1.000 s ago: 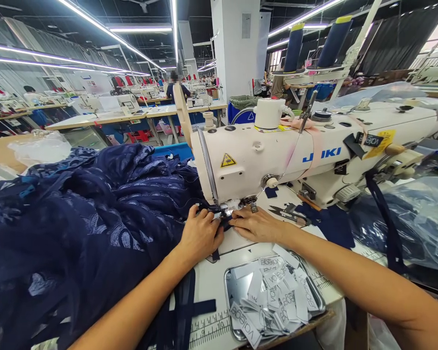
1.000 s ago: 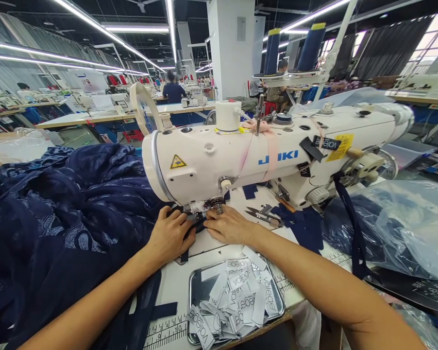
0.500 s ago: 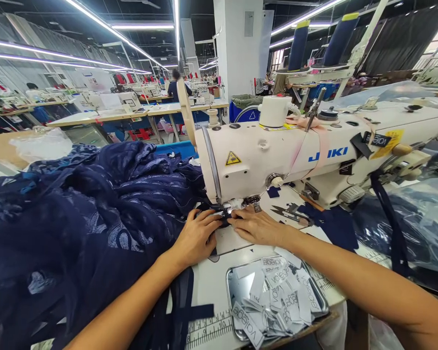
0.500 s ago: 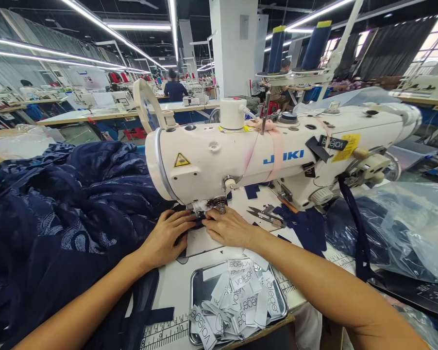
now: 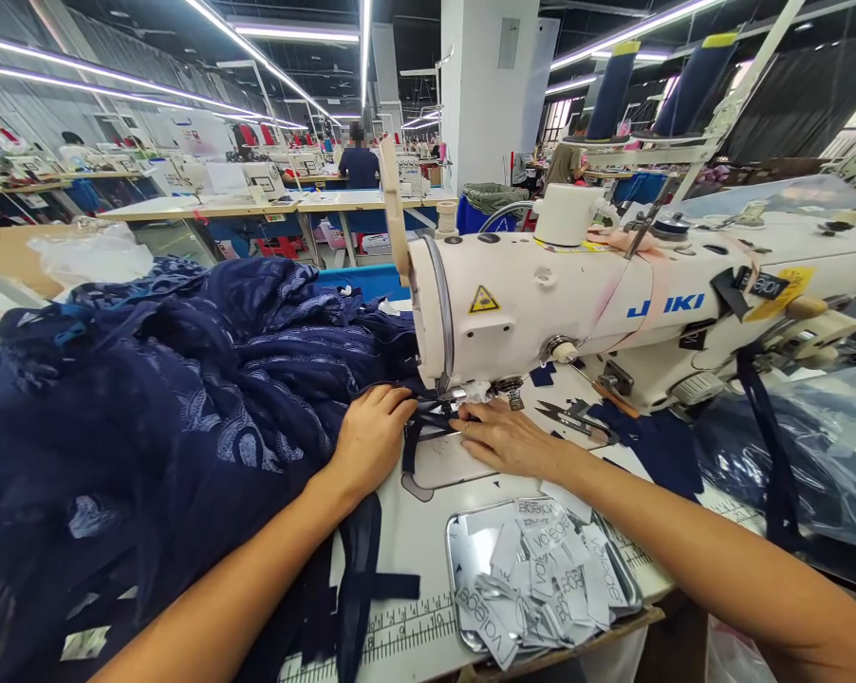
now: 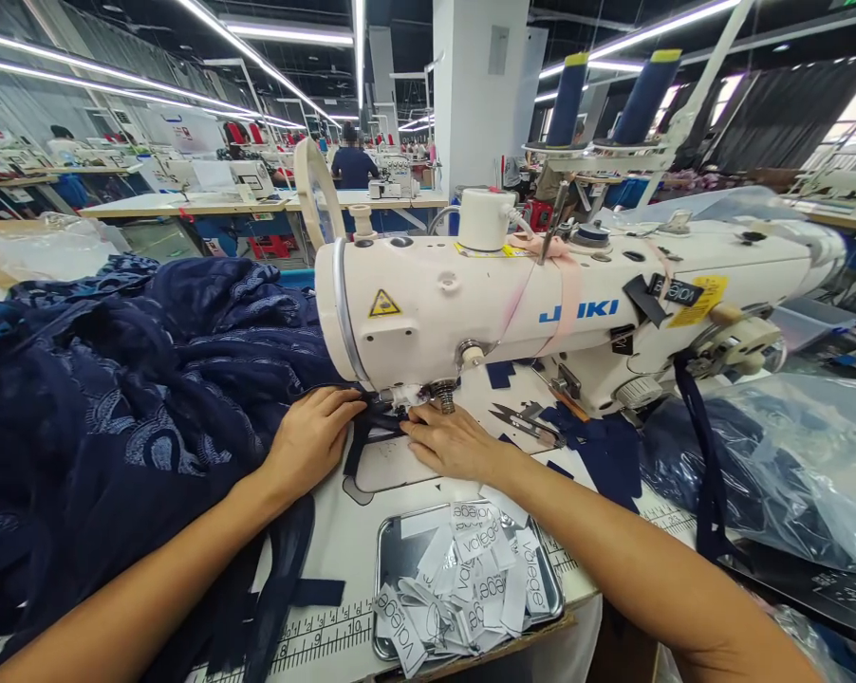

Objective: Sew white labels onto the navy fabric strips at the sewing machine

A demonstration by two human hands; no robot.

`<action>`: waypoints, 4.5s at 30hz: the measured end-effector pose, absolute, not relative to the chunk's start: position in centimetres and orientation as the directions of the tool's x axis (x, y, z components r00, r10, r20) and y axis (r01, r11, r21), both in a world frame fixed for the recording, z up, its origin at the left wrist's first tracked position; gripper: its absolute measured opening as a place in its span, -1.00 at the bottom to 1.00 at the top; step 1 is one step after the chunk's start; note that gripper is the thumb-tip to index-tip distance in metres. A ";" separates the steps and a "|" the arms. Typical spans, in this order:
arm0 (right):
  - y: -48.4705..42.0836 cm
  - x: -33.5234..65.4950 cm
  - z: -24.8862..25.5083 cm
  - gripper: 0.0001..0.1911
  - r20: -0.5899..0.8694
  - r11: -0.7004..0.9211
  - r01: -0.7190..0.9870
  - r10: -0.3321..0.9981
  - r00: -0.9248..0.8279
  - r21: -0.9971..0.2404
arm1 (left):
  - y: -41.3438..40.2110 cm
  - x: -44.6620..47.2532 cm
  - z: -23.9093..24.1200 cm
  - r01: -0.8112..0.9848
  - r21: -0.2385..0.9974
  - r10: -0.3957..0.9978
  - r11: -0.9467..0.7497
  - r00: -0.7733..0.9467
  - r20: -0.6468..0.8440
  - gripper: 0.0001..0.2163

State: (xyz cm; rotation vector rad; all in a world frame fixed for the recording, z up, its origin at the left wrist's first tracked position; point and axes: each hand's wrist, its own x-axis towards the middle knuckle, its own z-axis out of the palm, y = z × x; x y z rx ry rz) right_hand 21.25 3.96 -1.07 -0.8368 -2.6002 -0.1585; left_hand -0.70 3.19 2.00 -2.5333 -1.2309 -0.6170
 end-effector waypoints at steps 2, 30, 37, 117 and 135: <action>4.0 21.2 -1.0 -0.69 0.411 0.816 0.577 0.537 -0.737 -0.031 | 3.0 -0.3 1.8 0.743 -0.065 0.614 -0.666 0.596 0.517 -0.70; 4.2 21.8 -0.8 -0.75 0.473 0.856 0.517 0.466 -0.748 -0.025 | 2.5 -0.3 1.4 0.650 -0.002 0.644 -0.760 0.753 0.135 -0.46; 4.3 21.9 -1.0 -0.73 0.493 0.863 0.505 0.443 -0.749 -0.007 | 2.9 -0.4 1.6 0.644 0.001 0.638 -0.765 0.758 0.137 -0.43; 2.0 19.0 0.7 -0.77 0.129 0.703 0.668 0.659 -0.741 0.244 | 5.4 2.3 1.5 0.824 -0.205 0.787 -0.528 0.565 0.247 -0.78; 4.9 23.6 0.6 -0.76 0.250 0.735 0.657 0.613 -0.750 0.168 | -0.4 -2.0 5.0 0.758 -0.178 0.614 -0.627 0.621 0.487 -0.76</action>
